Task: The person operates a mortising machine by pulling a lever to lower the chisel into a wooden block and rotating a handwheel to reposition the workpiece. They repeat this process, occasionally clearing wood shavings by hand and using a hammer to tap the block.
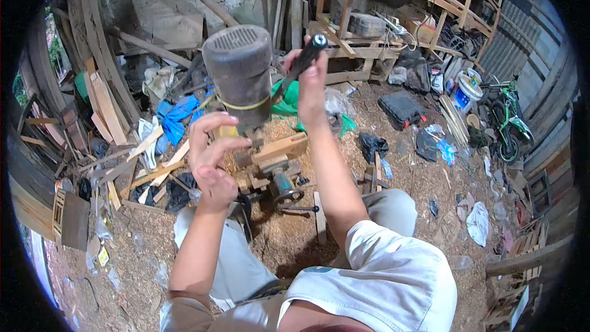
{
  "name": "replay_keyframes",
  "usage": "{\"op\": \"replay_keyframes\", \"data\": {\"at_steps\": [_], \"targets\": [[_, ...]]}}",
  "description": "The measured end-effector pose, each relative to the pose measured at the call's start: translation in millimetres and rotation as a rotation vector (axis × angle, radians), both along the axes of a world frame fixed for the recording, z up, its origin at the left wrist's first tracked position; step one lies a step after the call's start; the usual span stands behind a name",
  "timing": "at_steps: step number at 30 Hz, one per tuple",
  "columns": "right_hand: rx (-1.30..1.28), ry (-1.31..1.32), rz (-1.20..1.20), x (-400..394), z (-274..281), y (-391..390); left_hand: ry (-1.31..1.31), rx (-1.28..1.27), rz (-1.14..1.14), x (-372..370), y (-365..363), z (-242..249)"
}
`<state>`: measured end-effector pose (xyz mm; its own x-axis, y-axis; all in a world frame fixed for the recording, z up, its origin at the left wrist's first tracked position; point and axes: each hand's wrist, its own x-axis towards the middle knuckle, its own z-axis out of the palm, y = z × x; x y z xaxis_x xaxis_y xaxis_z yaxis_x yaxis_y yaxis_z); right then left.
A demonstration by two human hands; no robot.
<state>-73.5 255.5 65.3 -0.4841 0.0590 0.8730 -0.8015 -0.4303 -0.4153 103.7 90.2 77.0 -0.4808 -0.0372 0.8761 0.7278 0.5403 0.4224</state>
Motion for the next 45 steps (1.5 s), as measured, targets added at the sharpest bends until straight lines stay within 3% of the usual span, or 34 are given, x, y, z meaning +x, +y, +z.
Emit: {"op": "replay_keyframes", "data": {"at_steps": [3, 5, 8, 10, 12, 14, 16, 18, 22, 24, 26, 30, 35, 36, 38, 40, 42, 45], "targets": [[0.136, -0.012, -0.116, -15, -58, -9, -0.003, 0.017, 0.020, 5, -3, 0], [0.398, -0.171, -0.273, -18, -81, -9, -0.008, 0.027, 0.024, 7, -4, -1], [0.543, -0.137, -0.267, -35, -98, -13, 0.002, 0.022, 0.043, 7, -9, -2], [0.332, -0.306, -0.063, -44, -100, -23, 0.033, 0.037, 0.036, 6, -13, -4], [0.450, -0.200, -0.196, -60, -97, -22, 0.017, 0.040, 0.051, 3, -16, -7], [0.266, -0.381, 0.117, -96, -106, -33, 0.024, 0.059, 0.040, 0, -19, -10], [0.288, -0.495, 0.163, -102, -98, -34, 0.019, 0.058, 0.038, -1, -21, -10], [0.471, -0.537, -0.077, -101, -93, -29, 0.030, 0.052, 0.022, -1, -22, -9], [0.505, -0.550, -0.128, -83, -125, -11, 0.038, 0.070, 0.009, 1, -25, -8], [0.334, -0.753, -0.231, -52, -149, -1, 0.034, 0.068, 0.018, 5, -27, -5], [0.165, -0.668, -0.382, -40, -208, 14, -0.010, 0.046, 0.050, 9, -29, -5], [0.071, -0.822, -0.735, 33, -286, 36, 0.064, 0.068, 0.004, 8, -32, -10], [0.487, -0.851, -1.083, 97, -379, 53, 0.052, 0.057, 0.015, 11, -32, -8], [0.489, -0.852, -1.081, 105, -392, 54, 0.049, 0.057, 0.016, 11, -32, -8], [0.829, -0.891, -1.059, 115, -420, 55, 0.048, 0.060, 0.021, 13, -33, -7], [0.915, -0.761, -1.105, 123, -437, 55, 0.047, 0.053, 0.034, 13, -35, -6], [1.270, -0.851, -1.022, 131, -449, 56, 0.045, 0.047, 0.044, 13, -35, -6], [1.454, -0.898, -0.927, 139, -457, 58, 0.035, 0.038, 0.054, 13, -36, -6]]}}
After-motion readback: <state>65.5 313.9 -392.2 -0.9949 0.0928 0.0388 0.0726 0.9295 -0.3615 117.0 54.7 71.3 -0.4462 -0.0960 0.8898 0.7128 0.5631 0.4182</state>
